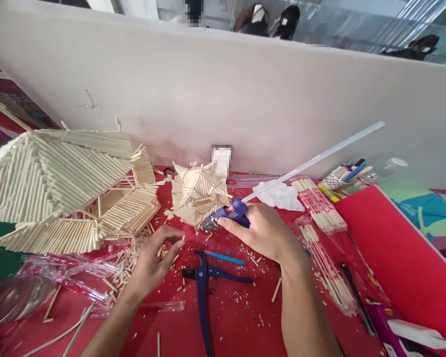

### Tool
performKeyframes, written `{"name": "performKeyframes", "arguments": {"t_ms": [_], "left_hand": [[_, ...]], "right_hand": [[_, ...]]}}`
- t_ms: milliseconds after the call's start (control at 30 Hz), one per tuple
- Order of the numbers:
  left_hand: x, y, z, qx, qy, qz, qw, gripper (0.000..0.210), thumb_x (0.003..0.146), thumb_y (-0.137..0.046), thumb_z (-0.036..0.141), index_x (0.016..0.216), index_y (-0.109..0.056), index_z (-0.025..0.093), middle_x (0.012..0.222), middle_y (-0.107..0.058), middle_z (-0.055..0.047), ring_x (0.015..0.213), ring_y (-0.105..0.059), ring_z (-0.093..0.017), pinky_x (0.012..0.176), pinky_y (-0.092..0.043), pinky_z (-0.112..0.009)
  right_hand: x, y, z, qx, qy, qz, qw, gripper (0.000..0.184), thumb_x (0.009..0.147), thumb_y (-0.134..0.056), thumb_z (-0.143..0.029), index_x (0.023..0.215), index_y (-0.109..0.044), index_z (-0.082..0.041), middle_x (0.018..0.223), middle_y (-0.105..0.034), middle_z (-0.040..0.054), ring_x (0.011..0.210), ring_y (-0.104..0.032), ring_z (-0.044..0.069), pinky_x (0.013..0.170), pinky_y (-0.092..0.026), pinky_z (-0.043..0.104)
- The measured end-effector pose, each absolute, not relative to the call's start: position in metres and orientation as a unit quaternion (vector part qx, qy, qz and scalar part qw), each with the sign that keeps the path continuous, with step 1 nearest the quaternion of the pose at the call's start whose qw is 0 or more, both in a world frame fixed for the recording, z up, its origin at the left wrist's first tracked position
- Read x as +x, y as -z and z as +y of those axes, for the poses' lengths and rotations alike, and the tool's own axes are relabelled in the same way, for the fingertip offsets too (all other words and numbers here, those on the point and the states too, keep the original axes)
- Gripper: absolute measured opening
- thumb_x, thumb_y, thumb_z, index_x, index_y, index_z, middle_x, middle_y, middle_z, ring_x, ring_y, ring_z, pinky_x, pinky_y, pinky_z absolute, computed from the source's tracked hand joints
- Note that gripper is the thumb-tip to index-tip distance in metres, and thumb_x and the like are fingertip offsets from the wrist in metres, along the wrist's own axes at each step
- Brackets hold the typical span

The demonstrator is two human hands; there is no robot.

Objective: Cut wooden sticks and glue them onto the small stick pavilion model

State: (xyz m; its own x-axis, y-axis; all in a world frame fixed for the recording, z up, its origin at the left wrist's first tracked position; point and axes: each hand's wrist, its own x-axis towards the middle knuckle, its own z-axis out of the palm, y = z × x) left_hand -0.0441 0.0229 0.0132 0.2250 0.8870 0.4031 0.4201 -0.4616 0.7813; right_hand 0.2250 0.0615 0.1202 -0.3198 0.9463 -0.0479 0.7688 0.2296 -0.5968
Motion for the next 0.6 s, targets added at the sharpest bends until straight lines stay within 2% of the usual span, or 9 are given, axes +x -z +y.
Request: {"name": "performKeyframes", "arguments": {"t_ms": [267, 400, 600], "left_hand": [[-0.041, -0.014, 0.025, 0.731, -0.448, 0.449, 0.252, 0.009, 0.099, -0.062, 0.02, 0.106, -0.067, 0.023, 0.099, -0.072, -0.003, 0.092, -0.07, -0.017, 0.082, -0.055, -0.028], [-0.036, -0.019, 0.027, 0.734, -0.444, 0.451, 0.245, 0.009, 0.099, -0.062, 0.02, 0.105, -0.068, 0.023, 0.098, -0.072, -0.003, 0.09, -0.07, -0.017, 0.08, -0.055, -0.028], [-0.028, -0.023, 0.031, 0.736, -0.445, 0.448, 0.245, 0.01, 0.099, -0.062, 0.02, 0.105, -0.069, 0.021, 0.098, -0.073, -0.005, 0.091, -0.07, -0.017, 0.083, -0.056, -0.029]], "right_hand": [[0.229, -0.121, 0.063, -0.564, -0.299, -0.751, 0.167, 0.045, 0.095, -0.054, -0.061, 0.085, -0.075, -0.023, 0.075, -0.072, 0.002, 0.071, -0.062, 0.021, 0.068, -0.044, 0.032], [0.23, -0.121, 0.065, -0.56, -0.312, -0.753, 0.152, 0.047, 0.094, -0.053, -0.062, 0.075, -0.068, -0.022, 0.071, -0.069, 0.0016, 0.067, -0.059, 0.019, 0.065, -0.042, 0.032], [0.234, -0.12, 0.068, -0.555, -0.337, -0.748, 0.137, 0.047, 0.093, -0.054, -0.064, 0.074, -0.065, -0.022, 0.069, -0.066, 0.0012, 0.066, -0.057, 0.019, 0.064, -0.042, 0.032]]}}
